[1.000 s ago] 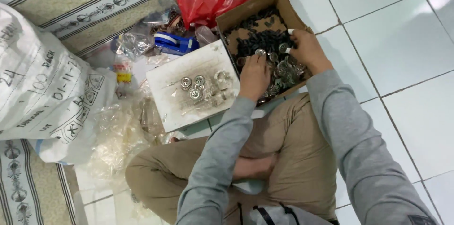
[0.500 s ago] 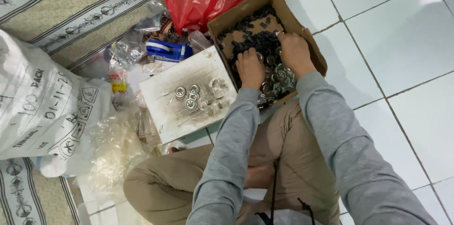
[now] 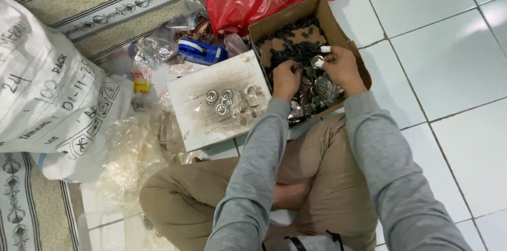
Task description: Arranging small metal parts from a box onto a white board template
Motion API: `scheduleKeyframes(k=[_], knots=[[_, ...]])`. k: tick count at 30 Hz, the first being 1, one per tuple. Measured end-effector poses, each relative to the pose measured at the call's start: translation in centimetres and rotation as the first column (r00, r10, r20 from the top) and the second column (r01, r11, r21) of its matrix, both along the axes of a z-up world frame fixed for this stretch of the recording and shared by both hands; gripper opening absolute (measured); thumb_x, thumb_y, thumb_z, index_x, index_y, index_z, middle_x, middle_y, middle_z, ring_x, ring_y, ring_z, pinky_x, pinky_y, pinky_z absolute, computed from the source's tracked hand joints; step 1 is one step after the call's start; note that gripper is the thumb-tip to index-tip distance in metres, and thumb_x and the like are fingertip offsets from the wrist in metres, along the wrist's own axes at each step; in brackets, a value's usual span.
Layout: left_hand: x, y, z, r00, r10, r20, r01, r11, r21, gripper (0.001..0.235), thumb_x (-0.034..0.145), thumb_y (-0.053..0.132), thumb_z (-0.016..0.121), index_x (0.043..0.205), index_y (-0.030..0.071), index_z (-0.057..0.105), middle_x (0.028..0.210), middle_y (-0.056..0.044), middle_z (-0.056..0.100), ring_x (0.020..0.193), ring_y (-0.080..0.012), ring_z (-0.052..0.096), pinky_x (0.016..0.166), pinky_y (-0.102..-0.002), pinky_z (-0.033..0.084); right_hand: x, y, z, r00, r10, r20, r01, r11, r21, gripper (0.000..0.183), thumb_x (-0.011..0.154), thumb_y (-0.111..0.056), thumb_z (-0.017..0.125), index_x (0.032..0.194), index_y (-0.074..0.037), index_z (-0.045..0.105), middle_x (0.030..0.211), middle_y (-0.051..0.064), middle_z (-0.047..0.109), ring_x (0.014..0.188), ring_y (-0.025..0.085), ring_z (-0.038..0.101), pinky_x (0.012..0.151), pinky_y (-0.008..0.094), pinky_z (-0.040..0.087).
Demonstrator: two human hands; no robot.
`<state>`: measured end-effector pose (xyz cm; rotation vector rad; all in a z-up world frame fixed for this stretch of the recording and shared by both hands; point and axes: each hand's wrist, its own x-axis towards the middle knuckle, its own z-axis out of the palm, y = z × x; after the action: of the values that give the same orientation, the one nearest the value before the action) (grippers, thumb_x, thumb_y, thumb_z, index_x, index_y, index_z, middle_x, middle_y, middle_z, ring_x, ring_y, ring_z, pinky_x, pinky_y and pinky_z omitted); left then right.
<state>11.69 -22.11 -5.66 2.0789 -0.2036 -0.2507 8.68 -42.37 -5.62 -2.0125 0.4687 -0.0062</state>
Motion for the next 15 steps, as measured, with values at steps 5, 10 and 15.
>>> scheduleKeyframes(k=[5, 10, 15], knots=[[-0.4, 1.8, 4.2, 0.998, 0.008, -0.064, -0.013, 0.997, -0.073, 0.027, 0.089, 0.009, 0.068, 0.113, -0.002, 0.072, 0.106, -0.024, 0.074, 0.106, -0.0416, 0.071, 0.086, -0.048, 0.061, -0.5, 2.2, 0.7, 0.996, -0.026, 0.080, 0.008, 0.977, 0.213, 0.049, 0.085, -0.006, 0.075, 0.131, -0.001, 0.062, 0.092, 0.008, 0.070, 0.071, 0.014, 0.067, 0.062, 0.030, 0.061], [-1.1, 6.7, 8.3, 0.993, 0.050, -0.108, -0.068, 0.983, -0.171, 0.028, 0.094, 0.012, 0.065, 0.119, -0.001, 0.070, 0.112, -0.026, 0.072, 0.110, -0.0419, 0.070, 0.088, -0.049, 0.062, -0.8, 7.3, 4.0, 0.991, -0.001, 0.136, -0.046, 0.939, 0.341, 0.041, 0.083, 0.004, 0.068, 0.123, -0.002, 0.066, 0.089, 0.006, 0.070, 0.069, 0.012, 0.068, 0.058, 0.026, 0.062], [-3.2, 17.1, 10.1, 0.996, 0.086, 0.010, -0.085, 0.991, -0.101, 0.029, 0.087, 0.005, 0.070, 0.115, -0.001, 0.071, 0.101, -0.029, 0.072, 0.100, -0.0467, 0.071, 0.080, -0.050, 0.063, 0.5, 14.0, 1.3, 0.970, 0.179, 0.164, -0.230, 0.893, 0.386, 0.041, 0.084, -0.003, 0.076, 0.123, -0.001, 0.064, 0.095, 0.008, 0.070, 0.075, 0.011, 0.069, 0.060, 0.027, 0.062]])
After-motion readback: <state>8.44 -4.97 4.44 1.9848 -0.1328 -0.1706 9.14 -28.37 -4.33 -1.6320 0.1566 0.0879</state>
